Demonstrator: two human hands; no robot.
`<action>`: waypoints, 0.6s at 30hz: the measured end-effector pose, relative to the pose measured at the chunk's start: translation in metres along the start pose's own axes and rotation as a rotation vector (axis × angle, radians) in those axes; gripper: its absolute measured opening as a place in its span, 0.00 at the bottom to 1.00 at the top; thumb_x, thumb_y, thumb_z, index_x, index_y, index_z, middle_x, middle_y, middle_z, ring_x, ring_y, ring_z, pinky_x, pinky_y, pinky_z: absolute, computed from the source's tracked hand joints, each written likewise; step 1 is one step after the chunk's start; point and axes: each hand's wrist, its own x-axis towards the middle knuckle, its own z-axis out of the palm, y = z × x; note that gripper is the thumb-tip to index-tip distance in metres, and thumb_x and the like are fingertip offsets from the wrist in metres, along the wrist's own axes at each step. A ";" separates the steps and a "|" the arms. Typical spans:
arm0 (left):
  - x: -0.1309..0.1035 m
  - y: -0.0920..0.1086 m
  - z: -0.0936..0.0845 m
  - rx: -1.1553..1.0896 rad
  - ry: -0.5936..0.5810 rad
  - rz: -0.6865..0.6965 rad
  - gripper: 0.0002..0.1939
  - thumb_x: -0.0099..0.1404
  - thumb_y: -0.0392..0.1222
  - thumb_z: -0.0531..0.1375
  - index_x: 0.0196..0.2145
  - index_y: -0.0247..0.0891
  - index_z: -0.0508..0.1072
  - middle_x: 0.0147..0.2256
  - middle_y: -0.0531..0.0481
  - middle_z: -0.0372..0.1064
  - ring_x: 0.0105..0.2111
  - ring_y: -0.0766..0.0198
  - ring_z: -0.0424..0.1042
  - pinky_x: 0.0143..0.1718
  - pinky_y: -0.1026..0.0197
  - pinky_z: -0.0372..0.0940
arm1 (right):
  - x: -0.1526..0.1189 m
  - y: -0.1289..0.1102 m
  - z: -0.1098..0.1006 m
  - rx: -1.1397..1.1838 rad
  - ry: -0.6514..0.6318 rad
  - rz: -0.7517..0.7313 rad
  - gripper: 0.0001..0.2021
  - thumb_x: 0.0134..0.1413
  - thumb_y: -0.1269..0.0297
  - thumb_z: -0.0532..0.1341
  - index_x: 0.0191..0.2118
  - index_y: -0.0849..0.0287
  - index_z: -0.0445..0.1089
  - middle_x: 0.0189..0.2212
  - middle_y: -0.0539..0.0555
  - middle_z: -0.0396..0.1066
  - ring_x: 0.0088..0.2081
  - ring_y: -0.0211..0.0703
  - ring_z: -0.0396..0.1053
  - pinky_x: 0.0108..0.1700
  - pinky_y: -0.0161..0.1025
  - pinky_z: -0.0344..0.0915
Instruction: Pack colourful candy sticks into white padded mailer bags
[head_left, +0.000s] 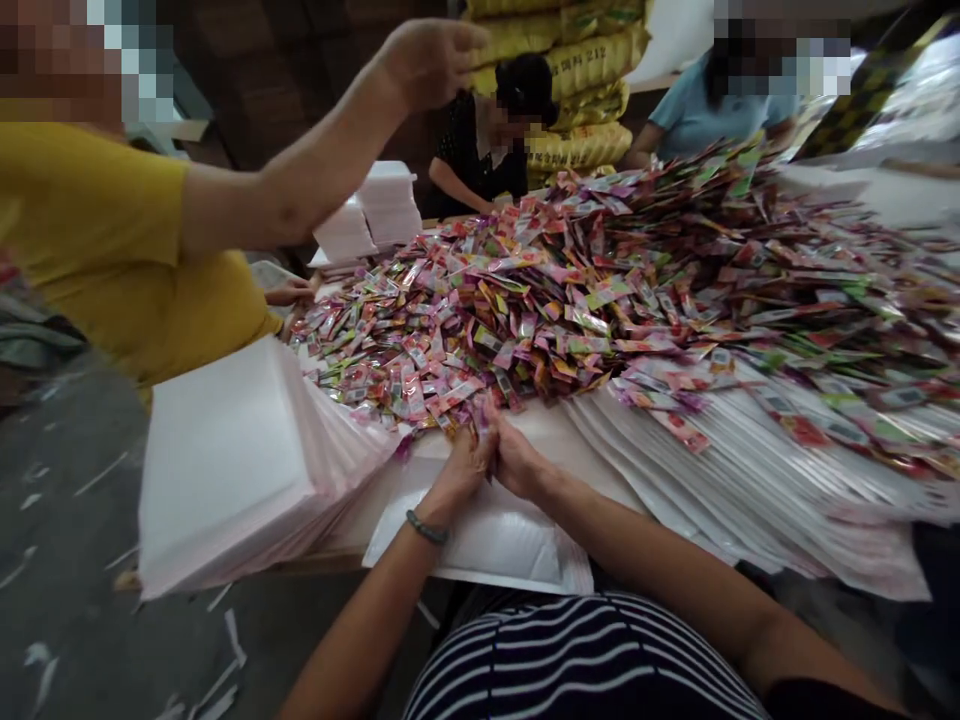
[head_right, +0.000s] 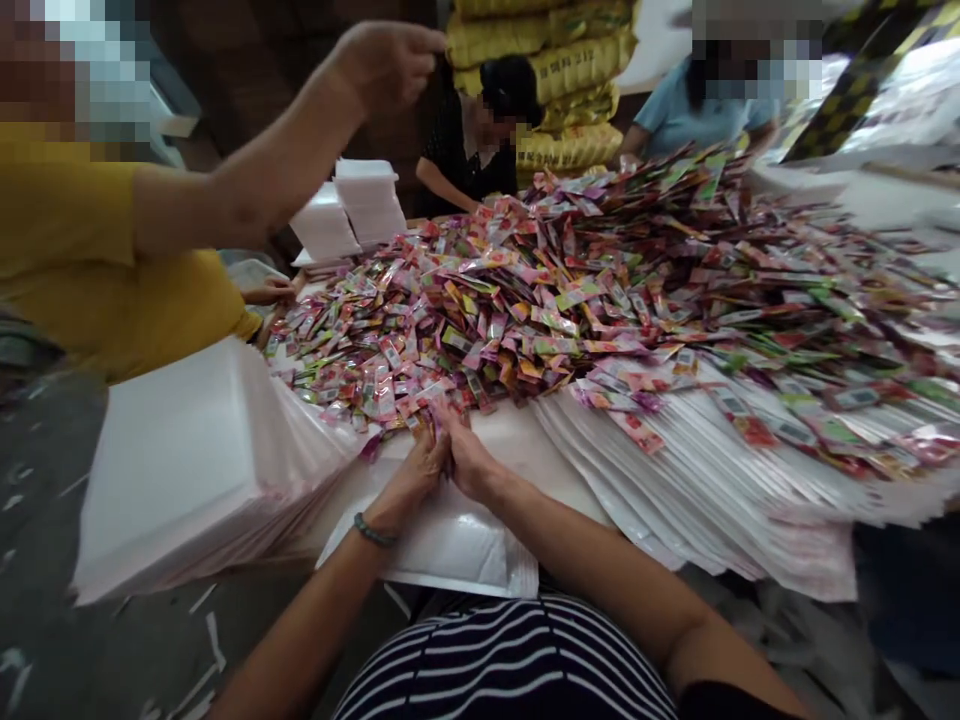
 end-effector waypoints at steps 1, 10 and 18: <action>0.000 0.000 -0.002 -0.061 0.023 0.011 0.21 0.63 0.54 0.59 0.46 0.36 0.71 0.52 0.40 0.70 0.58 0.54 0.64 0.62 0.55 0.54 | 0.001 -0.001 0.004 -0.042 -0.062 -0.007 0.31 0.60 0.34 0.43 0.46 0.54 0.69 0.29 0.53 0.74 0.35 0.44 0.73 0.35 0.37 0.70; 0.019 -0.015 -0.052 -0.230 0.412 -0.219 0.22 0.48 0.50 0.68 0.38 0.36 0.70 0.29 0.51 0.73 0.26 0.65 0.72 0.29 0.62 0.68 | 0.067 -0.022 0.000 -1.032 -0.137 -0.412 0.17 0.65 0.57 0.52 0.55 0.53 0.69 0.54 0.56 0.71 0.56 0.48 0.64 0.56 0.47 0.59; 0.032 -0.034 -0.073 0.210 0.472 -0.347 0.13 0.46 0.41 0.68 0.28 0.38 0.69 0.17 0.55 0.64 0.19 0.63 0.66 0.21 0.64 0.58 | 0.082 -0.033 -0.042 -1.563 0.065 -0.250 0.15 0.59 0.72 0.52 0.47 0.64 0.73 0.44 0.65 0.75 0.48 0.52 0.70 0.48 0.40 0.61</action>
